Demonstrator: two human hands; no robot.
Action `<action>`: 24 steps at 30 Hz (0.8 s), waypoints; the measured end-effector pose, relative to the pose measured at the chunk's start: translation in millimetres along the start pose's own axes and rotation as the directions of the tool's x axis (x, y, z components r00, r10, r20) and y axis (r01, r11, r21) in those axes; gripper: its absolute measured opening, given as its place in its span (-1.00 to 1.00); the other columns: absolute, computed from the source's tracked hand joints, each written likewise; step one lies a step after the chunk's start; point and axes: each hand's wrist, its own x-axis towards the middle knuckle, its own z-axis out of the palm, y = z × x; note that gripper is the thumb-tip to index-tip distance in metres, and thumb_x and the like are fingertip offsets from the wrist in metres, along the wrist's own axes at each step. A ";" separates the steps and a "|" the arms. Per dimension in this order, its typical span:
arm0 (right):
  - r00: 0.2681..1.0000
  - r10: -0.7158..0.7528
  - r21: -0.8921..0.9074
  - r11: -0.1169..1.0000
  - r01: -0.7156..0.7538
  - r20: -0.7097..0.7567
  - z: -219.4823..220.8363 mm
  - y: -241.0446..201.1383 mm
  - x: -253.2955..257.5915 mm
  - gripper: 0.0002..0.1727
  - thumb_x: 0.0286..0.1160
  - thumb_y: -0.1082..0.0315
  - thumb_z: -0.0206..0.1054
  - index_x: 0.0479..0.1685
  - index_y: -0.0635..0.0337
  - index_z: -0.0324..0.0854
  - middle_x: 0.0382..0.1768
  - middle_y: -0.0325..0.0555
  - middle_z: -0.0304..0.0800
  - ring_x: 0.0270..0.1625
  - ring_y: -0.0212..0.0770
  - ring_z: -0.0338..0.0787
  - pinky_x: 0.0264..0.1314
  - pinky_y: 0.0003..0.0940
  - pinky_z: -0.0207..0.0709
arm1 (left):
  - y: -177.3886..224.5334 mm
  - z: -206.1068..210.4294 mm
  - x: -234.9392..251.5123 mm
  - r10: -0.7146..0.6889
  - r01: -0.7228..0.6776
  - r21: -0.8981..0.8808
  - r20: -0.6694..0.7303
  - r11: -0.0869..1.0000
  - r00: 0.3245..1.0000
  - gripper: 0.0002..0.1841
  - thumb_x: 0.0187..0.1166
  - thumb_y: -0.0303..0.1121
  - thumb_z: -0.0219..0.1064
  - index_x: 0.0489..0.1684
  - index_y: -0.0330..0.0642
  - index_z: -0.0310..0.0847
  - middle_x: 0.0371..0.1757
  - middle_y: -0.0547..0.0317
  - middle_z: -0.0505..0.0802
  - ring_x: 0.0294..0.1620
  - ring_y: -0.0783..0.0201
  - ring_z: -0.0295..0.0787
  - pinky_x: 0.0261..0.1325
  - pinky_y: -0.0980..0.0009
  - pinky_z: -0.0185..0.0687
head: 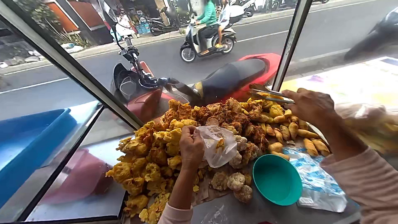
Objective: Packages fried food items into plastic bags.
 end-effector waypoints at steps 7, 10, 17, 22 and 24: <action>0.989 0.092 -0.223 0.973 -0.064 0.119 48.9 32.6 86.4 -0.54 0.46 0.55 0.40 0.38 0.15 0.71 0.24 0.44 0.70 0.30 0.52 0.65 0.22 0.48 0.39 | -0.8 -15.9 -2.8 0.258 -0.261 -0.020 0.255 0.965 0.932 -0.54 0.56 -0.62 0.10 0.31 -0.01 0.74 0.32 0.03 0.69 0.22 0.36 0.67 0.17 0.45 0.64; 0.989 0.085 -0.221 0.974 -0.057 0.118 56.2 38.6 95.6 -0.64 0.51 0.49 0.37 0.28 0.22 0.72 0.18 0.42 0.75 0.25 0.49 0.70 0.22 0.47 0.43 | 5.2 -26.7 -1.0 0.296 -0.364 0.106 0.400 0.925 0.868 -0.51 0.52 -0.65 0.05 0.07 0.08 0.88 0.32 0.00 0.74 0.37 0.29 0.63 0.37 0.36 0.54; 0.950 0.188 0.329 0.906 -0.266 0.250 37.4 78.3 75.5 -0.60 0.69 0.25 0.38 0.45 0.07 0.69 0.07 0.31 0.81 0.03 0.27 0.74 0.05 0.36 0.52 | 15.1 -29.1 3.7 0.133 -0.283 0.285 0.449 0.916 0.884 -0.67 0.71 -0.24 0.20 0.16 -0.22 0.80 0.19 -0.01 0.83 0.14 0.21 0.75 0.21 0.18 0.60; 0.921 0.042 0.738 0.585 -0.336 0.387 36.7 62.3 18.9 -0.59 0.72 0.48 0.25 0.52 0.20 0.57 -0.49 -0.15 0.62 -0.68 -0.46 0.42 -0.63 -0.60 0.32 | 20.9 -13.4 3.0 0.124 -0.286 0.343 0.424 0.895 0.897 -0.51 0.46 -0.54 0.41 0.44 -0.32 0.62 0.44 -0.18 0.71 0.39 -0.05 0.70 0.42 0.00 0.60; 0.929 -0.074 0.799 0.537 -0.269 0.362 33.4 47.3 -3.5 -0.59 0.65 0.55 0.28 0.46 0.26 0.60 -0.46 -0.19 0.71 -0.65 -0.50 0.50 -0.59 -0.65 0.40 | 21.5 -15.1 4.0 0.131 -0.289 0.317 0.438 0.903 0.889 -0.41 0.42 -0.63 0.39 0.55 -0.29 0.53 0.53 -0.15 0.64 0.45 -0.01 0.66 0.43 0.03 0.60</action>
